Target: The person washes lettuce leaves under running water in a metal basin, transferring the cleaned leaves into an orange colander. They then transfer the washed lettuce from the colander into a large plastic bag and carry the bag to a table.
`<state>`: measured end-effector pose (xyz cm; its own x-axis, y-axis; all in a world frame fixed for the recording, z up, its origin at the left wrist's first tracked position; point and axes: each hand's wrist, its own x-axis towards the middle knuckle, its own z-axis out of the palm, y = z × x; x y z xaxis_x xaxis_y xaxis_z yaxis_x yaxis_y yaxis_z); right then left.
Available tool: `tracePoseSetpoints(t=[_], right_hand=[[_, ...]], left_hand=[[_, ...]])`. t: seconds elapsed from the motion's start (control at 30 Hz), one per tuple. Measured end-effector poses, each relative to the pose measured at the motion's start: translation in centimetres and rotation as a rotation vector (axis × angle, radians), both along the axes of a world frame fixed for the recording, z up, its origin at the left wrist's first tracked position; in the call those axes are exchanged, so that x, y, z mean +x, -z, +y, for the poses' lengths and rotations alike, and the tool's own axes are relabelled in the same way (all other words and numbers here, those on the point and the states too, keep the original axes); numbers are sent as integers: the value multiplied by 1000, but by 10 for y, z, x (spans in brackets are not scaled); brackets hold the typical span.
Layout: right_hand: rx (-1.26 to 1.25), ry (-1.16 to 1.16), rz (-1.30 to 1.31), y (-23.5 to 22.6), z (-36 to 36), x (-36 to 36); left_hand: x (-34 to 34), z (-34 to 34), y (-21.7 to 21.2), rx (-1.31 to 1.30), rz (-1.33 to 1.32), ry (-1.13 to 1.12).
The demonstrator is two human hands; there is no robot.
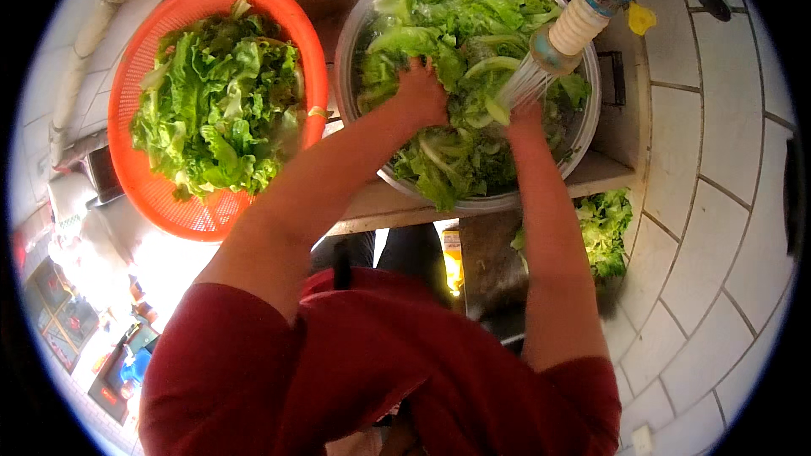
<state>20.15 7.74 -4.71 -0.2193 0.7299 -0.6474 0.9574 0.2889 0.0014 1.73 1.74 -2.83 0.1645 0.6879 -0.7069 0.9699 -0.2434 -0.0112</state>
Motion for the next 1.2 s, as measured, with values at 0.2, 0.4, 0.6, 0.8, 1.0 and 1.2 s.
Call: tracePoseSetpoints(t=[0.2, 0.4, 0.6, 0.8, 1.0, 1.2], right_hand=[[-410, 487, 278, 54, -7, -2], [-341, 1199, 763, -55, -26, -31], [-241, 1018, 1659, -119, -48, -53], [-86, 909, 1772, -203, -70, -104], [-188, 609, 2024, -286, -98, -186], [231, -152, 1373, -214, -105, -279]], left_hand=[[-28, 22, 89, -177, -333, -296], [-25, 10, -38, -79, -777, -1136], [-60, 7, -84, -7, -1304, -1071], [-101, -11, -169, 243, -1426, -857], [-185, -66, -290, 412, -1521, -788], [-308, -132, -271, 773, -453, -682]])
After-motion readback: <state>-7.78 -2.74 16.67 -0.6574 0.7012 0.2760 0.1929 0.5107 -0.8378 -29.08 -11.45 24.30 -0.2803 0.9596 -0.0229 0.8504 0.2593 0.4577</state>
